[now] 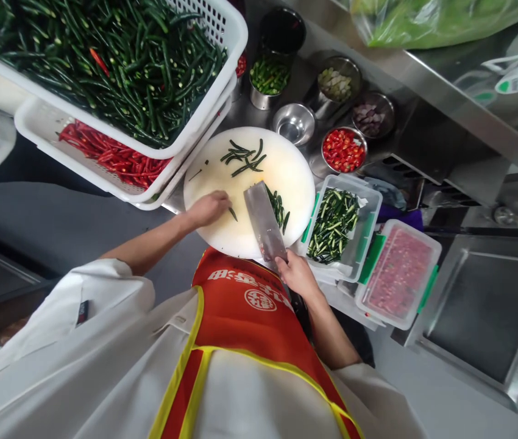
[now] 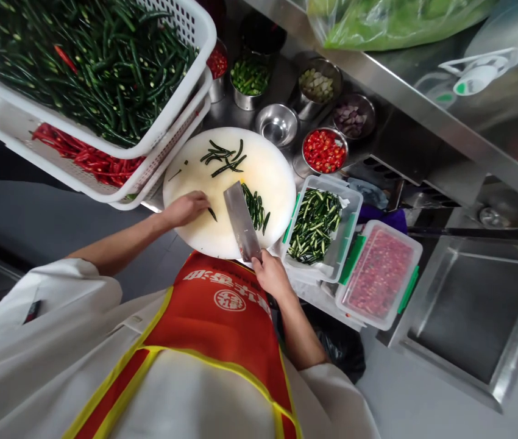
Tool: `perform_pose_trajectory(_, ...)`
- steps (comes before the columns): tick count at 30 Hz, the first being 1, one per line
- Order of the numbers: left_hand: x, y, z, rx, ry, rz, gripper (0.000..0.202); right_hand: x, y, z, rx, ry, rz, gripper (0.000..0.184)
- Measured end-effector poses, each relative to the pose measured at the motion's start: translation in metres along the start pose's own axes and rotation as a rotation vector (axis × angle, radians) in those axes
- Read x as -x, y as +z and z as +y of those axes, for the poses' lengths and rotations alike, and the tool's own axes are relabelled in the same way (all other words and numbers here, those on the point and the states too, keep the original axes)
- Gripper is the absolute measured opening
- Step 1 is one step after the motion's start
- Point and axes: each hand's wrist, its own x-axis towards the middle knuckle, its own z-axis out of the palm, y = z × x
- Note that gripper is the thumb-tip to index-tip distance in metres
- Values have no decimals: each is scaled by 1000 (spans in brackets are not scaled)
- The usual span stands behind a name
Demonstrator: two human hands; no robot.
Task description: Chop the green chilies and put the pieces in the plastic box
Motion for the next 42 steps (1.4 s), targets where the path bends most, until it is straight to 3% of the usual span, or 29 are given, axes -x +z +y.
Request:
perform_pose_trajectory(2, 10, 17, 13, 61, 88, 31, 30, -1, -4, -5, 64, -25, -32, 20)
perform_pose_trajectory(5, 15, 35, 23, 116, 101, 110, 29, 1, -12, -13, 184, -85, -61, 19)
perform_pose_trajectory(12, 14, 36, 17, 199, 108, 140, 28, 17, -41, -18, 278, -112, -174, 17)
perform_pose_trajectory(15, 13, 37, 16, 211, 104, 140, 28, 6, -30, -26, 298, -114, -174, 18)
perform_pose_trajectory(20, 16, 40, 16, 196, 114, 137, 27, -38, 3, -51, 298, -116, -61, 22)
perform_pose_trajectory(24, 6, 29, 12, 179, 99, 140, 28, -43, 2, -47, 166, -94, 38, 22)
perform_pose_trajectory(29, -53, -5, -10, 120, -347, 333, 24, -3, -9, -19, 82, -53, 21, 22)
perform_pose_trajectory(31, -81, -17, -17, 78, -451, 296, 23, 10, -9, -12, 113, -98, -30, 21)
perform_pose_trajectory(34, -108, -27, -19, 31, -463, 151, 19, 17, -4, -7, 161, -136, -95, 20)
perform_pose_trajectory(37, -104, -31, -19, -1, -466, 48, 19, 14, 0, -3, 153, -115, -85, 20)
perform_pose_trajectory(42, -50, -42, -26, -97, -468, -64, 21, 2, -1, 4, 52, -45, -1, 22)
